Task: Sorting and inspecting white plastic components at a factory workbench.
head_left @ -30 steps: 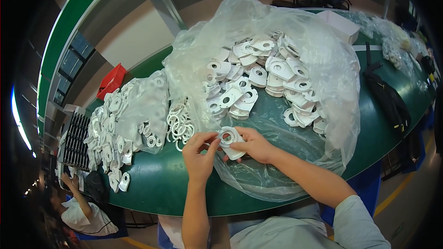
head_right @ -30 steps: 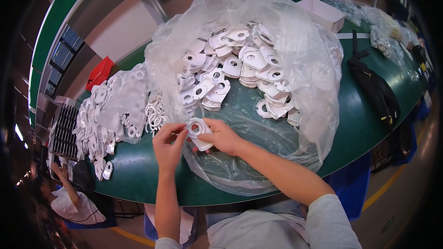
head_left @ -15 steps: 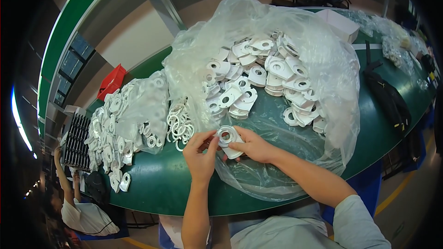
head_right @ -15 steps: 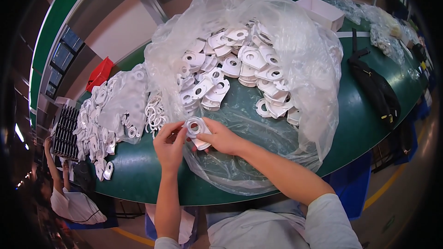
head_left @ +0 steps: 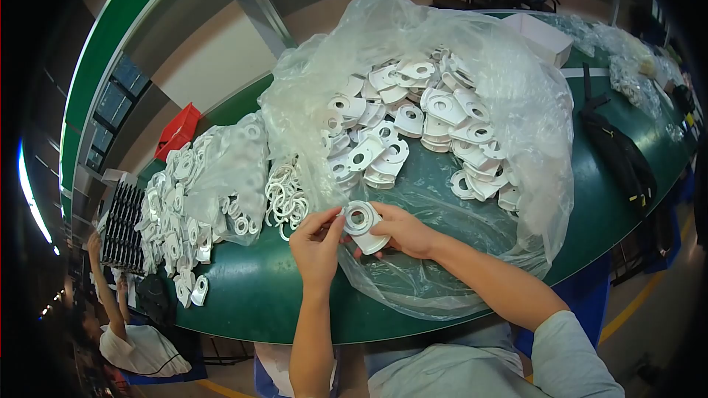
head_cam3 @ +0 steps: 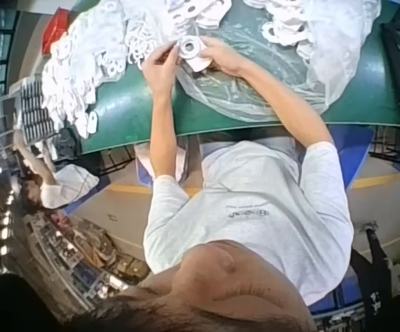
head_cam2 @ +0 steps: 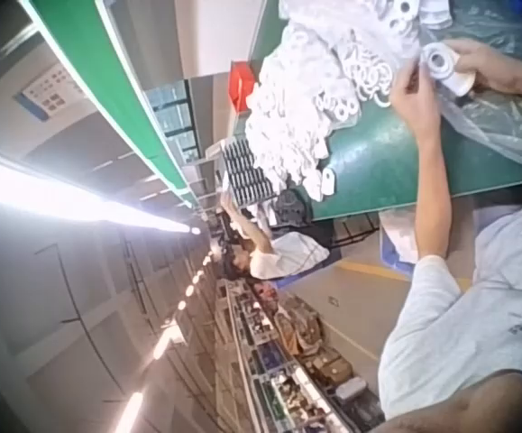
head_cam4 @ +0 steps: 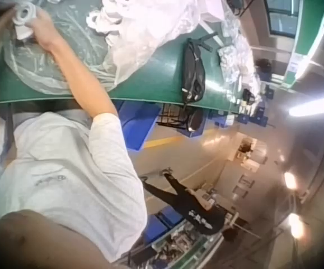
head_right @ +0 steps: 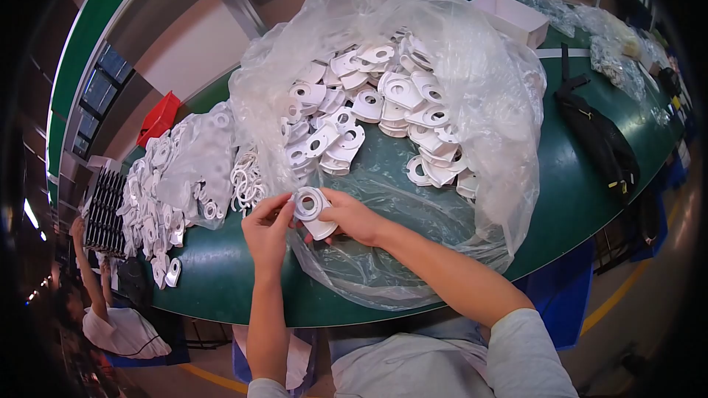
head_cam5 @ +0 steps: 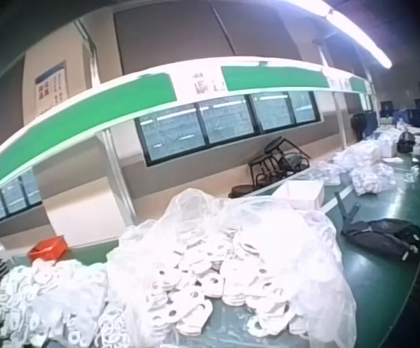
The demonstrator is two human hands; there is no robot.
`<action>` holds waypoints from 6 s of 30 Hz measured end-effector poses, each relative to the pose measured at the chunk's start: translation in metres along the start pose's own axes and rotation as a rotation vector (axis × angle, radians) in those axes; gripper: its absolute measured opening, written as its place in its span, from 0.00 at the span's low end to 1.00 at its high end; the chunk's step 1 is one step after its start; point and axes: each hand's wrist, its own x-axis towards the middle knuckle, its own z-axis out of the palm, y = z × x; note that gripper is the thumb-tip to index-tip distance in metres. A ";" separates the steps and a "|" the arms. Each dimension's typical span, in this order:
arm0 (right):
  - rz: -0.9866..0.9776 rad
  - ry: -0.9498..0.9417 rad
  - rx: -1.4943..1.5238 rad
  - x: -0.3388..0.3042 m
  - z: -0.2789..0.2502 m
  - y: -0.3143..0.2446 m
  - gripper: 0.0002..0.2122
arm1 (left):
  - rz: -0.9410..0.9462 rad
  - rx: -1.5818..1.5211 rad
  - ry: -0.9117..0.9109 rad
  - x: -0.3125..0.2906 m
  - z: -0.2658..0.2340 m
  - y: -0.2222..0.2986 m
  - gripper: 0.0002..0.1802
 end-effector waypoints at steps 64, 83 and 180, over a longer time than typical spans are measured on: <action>-0.341 0.170 -0.457 -0.003 0.014 0.009 0.12 | 0.261 0.193 -0.181 -0.001 -0.003 0.008 0.10; -0.177 0.203 -0.244 -0.006 0.009 0.001 0.16 | 0.130 0.309 -0.305 -0.005 0.008 0.013 0.19; -0.185 0.367 -0.602 0.000 0.002 0.002 0.12 | 0.802 1.063 -0.366 -0.013 -0.007 -0.003 0.16</action>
